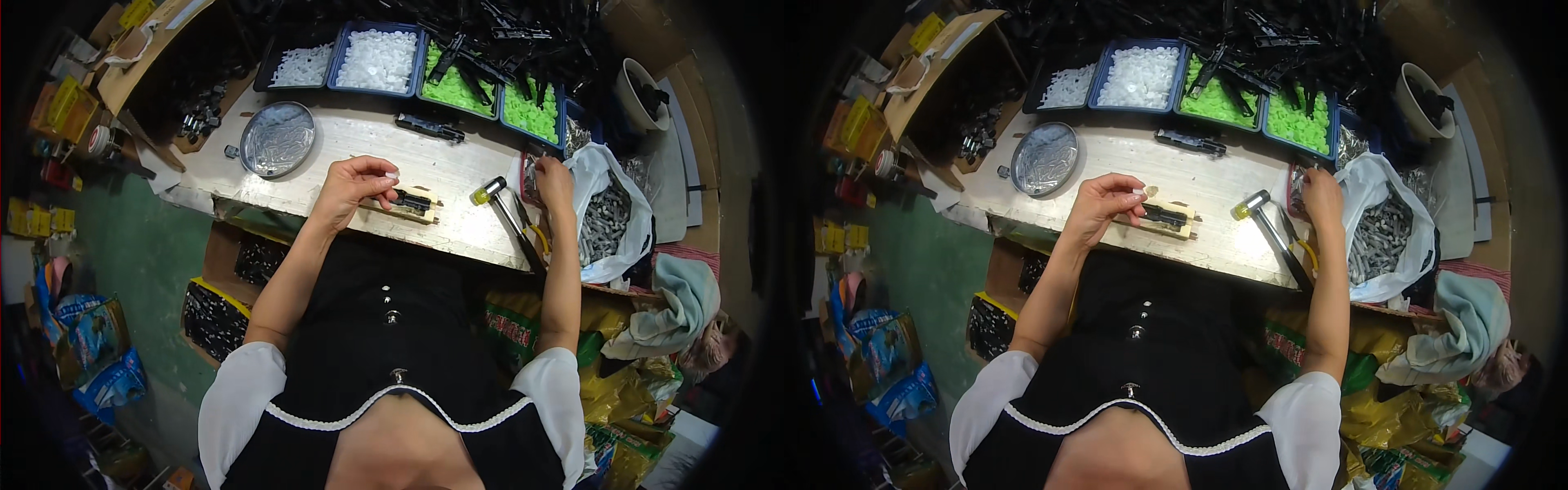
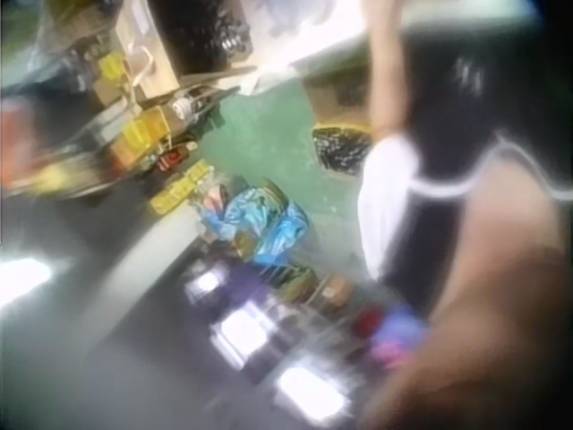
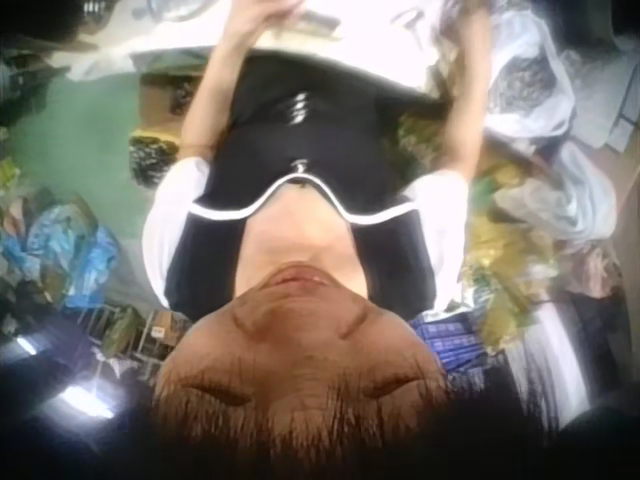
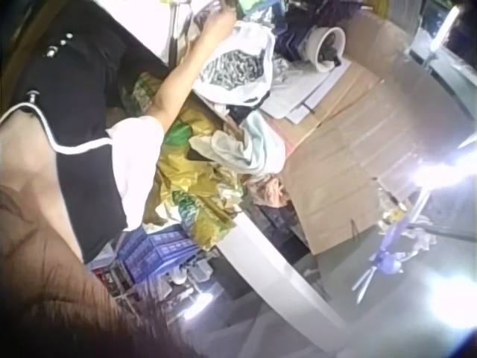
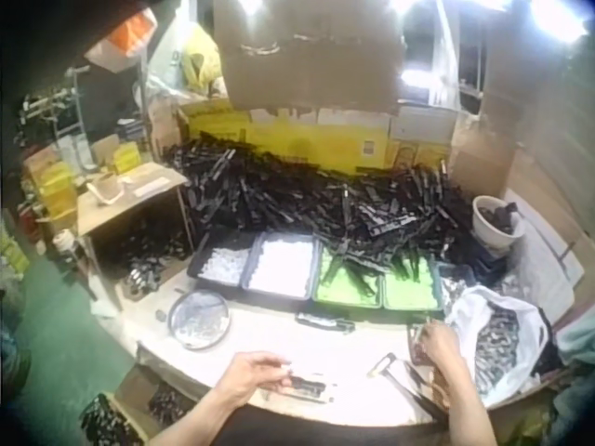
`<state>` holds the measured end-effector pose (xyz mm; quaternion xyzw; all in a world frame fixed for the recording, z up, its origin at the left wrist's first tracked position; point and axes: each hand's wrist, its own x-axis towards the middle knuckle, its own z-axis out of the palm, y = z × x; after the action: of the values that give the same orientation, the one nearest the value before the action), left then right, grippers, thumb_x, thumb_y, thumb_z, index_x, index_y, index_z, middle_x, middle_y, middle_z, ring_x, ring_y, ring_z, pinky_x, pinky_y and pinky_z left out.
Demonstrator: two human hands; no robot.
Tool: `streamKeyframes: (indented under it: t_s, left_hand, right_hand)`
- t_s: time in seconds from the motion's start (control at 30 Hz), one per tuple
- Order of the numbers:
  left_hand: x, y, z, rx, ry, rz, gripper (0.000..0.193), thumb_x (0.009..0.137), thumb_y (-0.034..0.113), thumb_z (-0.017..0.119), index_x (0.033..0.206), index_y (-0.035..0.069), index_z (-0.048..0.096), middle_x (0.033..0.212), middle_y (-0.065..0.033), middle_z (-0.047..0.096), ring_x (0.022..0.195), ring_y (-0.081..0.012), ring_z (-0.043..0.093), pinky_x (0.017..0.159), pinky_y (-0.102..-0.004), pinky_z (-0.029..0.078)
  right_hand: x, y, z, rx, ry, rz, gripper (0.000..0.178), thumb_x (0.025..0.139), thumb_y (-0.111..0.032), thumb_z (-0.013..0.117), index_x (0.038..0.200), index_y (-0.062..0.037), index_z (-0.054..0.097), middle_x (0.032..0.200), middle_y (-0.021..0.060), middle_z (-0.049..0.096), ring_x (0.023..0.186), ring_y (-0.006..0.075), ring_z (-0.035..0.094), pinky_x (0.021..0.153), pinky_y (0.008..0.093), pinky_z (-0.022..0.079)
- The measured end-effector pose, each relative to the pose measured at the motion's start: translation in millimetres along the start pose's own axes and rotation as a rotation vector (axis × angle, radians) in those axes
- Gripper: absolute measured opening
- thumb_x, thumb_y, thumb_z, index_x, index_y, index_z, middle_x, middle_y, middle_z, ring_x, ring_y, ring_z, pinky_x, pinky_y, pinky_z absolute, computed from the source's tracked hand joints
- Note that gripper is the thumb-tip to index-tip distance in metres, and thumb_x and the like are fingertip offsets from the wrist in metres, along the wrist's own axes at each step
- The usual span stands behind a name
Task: The person assembles toy gun components by fitting plastic pieces into frames by hand and tapping parts into place with a small hammer.
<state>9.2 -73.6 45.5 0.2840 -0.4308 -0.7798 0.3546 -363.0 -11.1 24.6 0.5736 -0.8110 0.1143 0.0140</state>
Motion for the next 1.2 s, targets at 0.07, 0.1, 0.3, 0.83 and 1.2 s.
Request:
streamKeyframes:
  t_s: [0.07, 0.1, 0.3, 0.83, 1.2]
  left_hand:
    - [-3.6, 1.0, -1.8, -0.005, 0.008, -0.011, 0.017, 0.078, 0.001, 0.063, 0.095, -0.004, 0.06, 0.08, -0.0121, 0.063, 0.067, -0.0157, 0.063, 0.054, -0.0233, 0.053]
    - [-4.2, 1.3, -2.2, -0.009, 0.005, -0.023, 0.018, 0.078, 0.001, 0.063, 0.095, -0.004, 0.06, 0.08, -0.0121, 0.063, 0.067, -0.0159, 0.063, 0.054, -0.0235, 0.053]
    - [-11.4, -6.2, -2.0, -0.022, 0.011, -0.011, 0.019, 0.078, 0.0, 0.063, 0.096, -0.005, 0.06, 0.08, -0.0122, 0.062, 0.068, -0.0157, 0.063, 0.053, -0.0236, 0.053]
    - [-18.7, -15.9, 11.7, -0.003, -0.024, -0.019, 0.022, 0.077, -0.002, 0.063, 0.098, -0.006, 0.058, 0.077, -0.0103, 0.06, 0.065, -0.0151, 0.062, 0.051, -0.0231, 0.053]
    - [-25.1, -11.9, 21.4, -0.054, -0.072, -0.052, 0.04, 0.077, -0.002, 0.063, 0.114, -0.004, 0.048, 0.079, -0.0085, 0.057, 0.065, -0.0148, 0.062, 0.051, -0.0229, 0.052]
  right_hand:
    - [-6.7, 0.4, -7.1, 0.046, 0.012, -0.023, 0.011, 0.072, -0.006, 0.054, 0.081, -0.0031, 0.06, 0.084, 0.0162, 0.059, 0.082, 0.0362, 0.056, 0.069, 0.0437, 0.044]
    - [-10.6, 0.0, -11.3, 0.035, 0.033, -0.024, 0.011, 0.074, -0.006, 0.054, 0.082, -0.0045, 0.06, 0.084, 0.0152, 0.059, 0.081, 0.0351, 0.056, 0.069, 0.0426, 0.044]
    - [-15.7, -4.9, -21.5, 0.289, 0.132, 0.023, 0.008, 0.077, -0.008, 0.054, 0.082, -0.004, 0.058, 0.083, 0.0143, 0.058, 0.079, 0.0339, 0.055, 0.067, 0.0413, 0.043]
    - [-47.4, -92.6, -25.7, 1.35, -0.164, -0.018, 0.008, 0.082, -0.004, 0.057, 0.09, -0.0037, 0.06, 0.079, -0.0037, 0.055, 0.068, 0.0031, 0.047, 0.058, 0.0168, 0.037]
    - [-67.3, -179.2, -23.0, 1.485, -0.574, -0.2, 0.008, 0.083, -0.008, 0.06, 0.089, -0.0023, 0.058, 0.078, -0.0039, 0.053, 0.067, 0.0017, 0.044, 0.057, 0.0163, 0.034]
